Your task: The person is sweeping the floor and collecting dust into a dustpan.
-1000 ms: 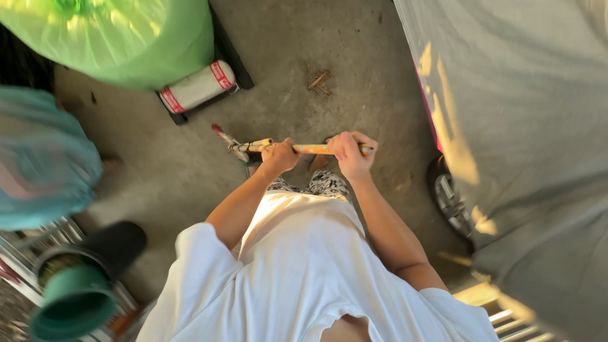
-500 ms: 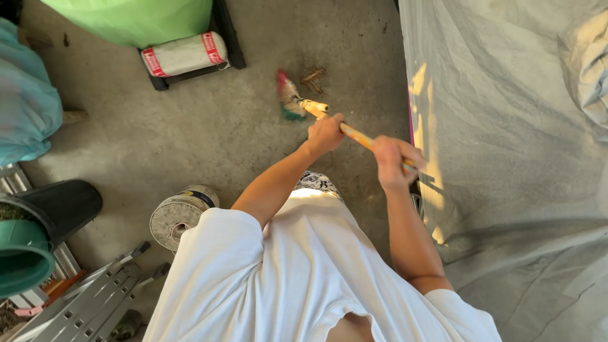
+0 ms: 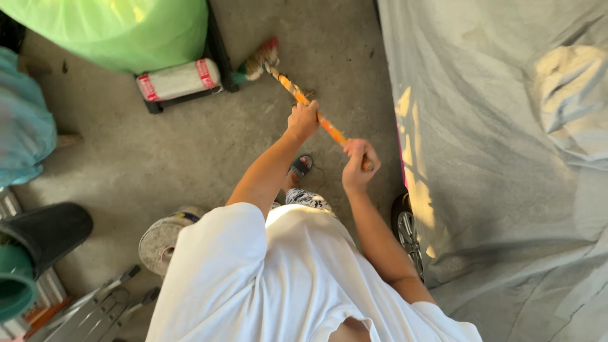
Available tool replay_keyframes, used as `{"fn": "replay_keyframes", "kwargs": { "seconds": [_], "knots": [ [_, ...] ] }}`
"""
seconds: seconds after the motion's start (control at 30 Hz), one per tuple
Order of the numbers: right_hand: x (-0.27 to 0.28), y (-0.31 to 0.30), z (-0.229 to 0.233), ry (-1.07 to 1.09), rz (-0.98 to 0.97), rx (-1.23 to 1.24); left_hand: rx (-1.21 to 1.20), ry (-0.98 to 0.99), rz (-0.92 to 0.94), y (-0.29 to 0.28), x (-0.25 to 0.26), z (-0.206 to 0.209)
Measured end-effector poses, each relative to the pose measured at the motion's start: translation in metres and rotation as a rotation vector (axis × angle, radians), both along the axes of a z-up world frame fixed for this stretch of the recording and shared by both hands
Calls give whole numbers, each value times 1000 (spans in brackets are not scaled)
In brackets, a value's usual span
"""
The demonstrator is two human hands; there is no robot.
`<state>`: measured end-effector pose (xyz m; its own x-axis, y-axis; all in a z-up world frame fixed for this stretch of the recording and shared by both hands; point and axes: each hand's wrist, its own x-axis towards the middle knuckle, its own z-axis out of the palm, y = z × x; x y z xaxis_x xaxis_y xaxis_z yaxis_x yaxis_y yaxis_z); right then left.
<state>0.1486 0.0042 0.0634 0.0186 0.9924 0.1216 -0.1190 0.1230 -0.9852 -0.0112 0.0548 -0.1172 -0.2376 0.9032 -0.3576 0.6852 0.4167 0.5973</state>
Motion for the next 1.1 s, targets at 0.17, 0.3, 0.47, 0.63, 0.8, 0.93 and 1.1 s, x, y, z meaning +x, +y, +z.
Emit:
{"fn": "replay_keyframes", "kwargs": {
  "seconds": [0.17, 0.3, 0.47, 0.63, 0.8, 0.93, 1.1],
  "knots": [
    [23, -16, 28, -138, -4, -8, -206, -87, -174, -12, 45, 16],
    [47, -29, 77, -124, -21, 106, -133, -212, -175, -33, 64, 88],
    [37, -18, 105, 77, 14, 247, 10, -202, -100, -13, 41, 137],
    [-5, 29, 69, -15, -41, 216, 48, -149, -100, 52, 10, 74],
    [-54, 51, 73, -226, -171, 3, -194, -225, -336, 81, -8, 56],
    [-102, 92, 129, -265, -165, 74, -163, -194, -468, 108, -50, 92],
    [-177, 168, 190, -76, 314, 239, -77, -295, -493, 159, -151, 156]
  ]
}}
